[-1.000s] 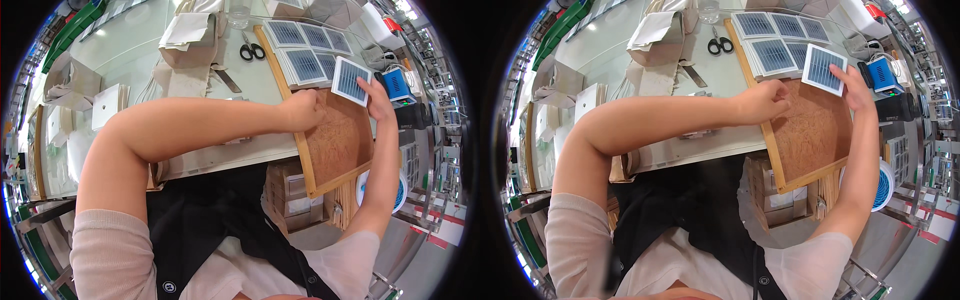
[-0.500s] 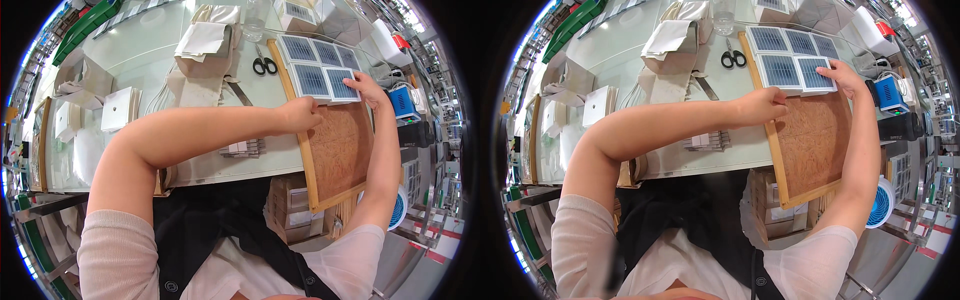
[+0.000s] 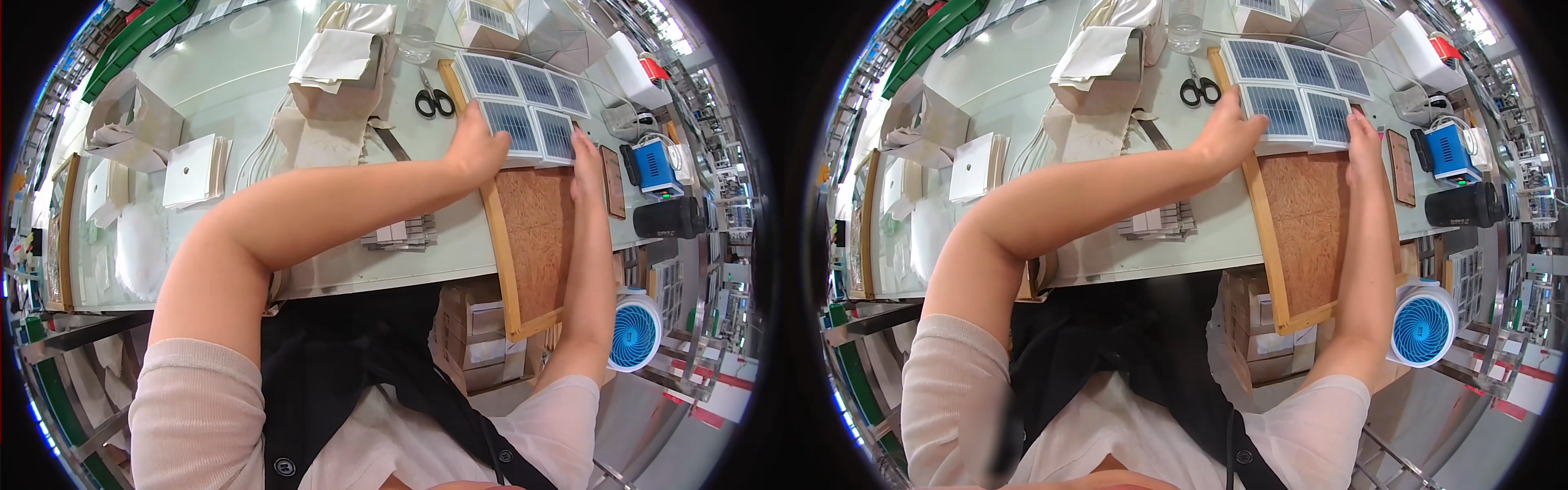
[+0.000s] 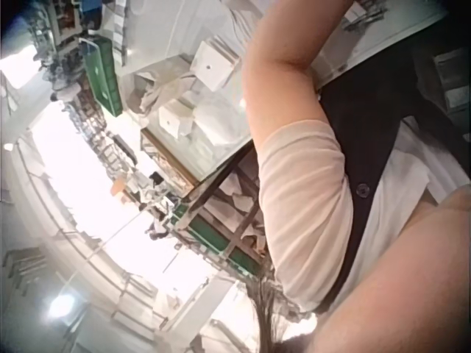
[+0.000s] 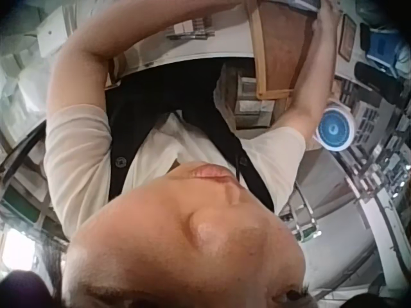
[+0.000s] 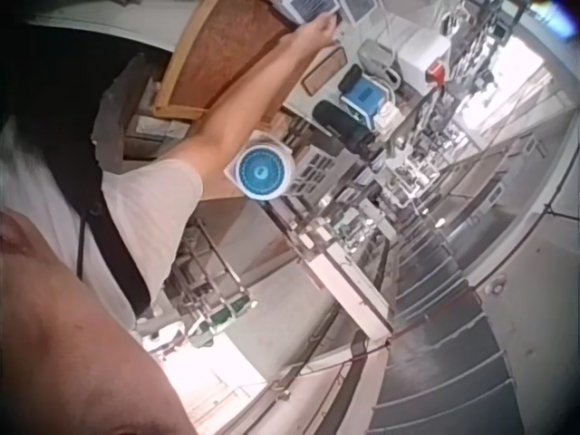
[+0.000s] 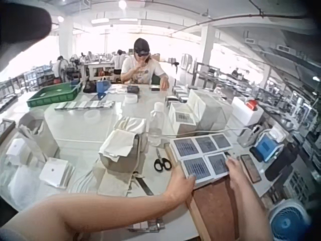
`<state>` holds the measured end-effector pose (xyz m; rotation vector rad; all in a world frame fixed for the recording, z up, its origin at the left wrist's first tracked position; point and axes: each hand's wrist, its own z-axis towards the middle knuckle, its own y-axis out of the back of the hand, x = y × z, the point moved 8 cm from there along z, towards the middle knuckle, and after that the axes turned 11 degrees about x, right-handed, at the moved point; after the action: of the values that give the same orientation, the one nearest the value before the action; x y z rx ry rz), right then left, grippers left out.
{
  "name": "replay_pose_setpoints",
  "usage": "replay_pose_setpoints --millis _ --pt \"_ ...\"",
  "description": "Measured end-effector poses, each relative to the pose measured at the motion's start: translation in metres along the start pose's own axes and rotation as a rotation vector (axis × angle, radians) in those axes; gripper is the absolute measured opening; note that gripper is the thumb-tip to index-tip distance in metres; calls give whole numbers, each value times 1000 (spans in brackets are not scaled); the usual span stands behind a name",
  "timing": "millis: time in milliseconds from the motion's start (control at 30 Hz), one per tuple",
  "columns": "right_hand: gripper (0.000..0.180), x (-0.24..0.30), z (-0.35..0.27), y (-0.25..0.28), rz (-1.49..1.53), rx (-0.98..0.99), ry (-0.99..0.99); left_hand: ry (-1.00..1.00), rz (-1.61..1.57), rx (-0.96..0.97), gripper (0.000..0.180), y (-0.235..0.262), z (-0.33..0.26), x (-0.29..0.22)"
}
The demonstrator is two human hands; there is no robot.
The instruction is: Assembling small solar panel components by layering parts and organizing them in a storage tray.
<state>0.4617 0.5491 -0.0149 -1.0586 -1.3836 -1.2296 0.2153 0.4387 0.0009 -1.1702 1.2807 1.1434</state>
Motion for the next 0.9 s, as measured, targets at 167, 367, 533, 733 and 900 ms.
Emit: replay_pose_setpoints --millis 167,367,533,733,900 --pt "37 -7 16 0 -9 87 -16 38 -113 103 82 -22 9 7" --pt "38 -12 24 4 -91 101 -90 143 10 44 90 -32 6 -3" --pt "40 -17 25 11 -78 115 -75 131 19 84 91 -35 5 -2" --pt "42 -12 24 6 -116 85 -72 175 89 85 92 -30 4 -6" --pt "47 1 16 19 -514 -36 172 179 99 128 84 -19 -15 -18"
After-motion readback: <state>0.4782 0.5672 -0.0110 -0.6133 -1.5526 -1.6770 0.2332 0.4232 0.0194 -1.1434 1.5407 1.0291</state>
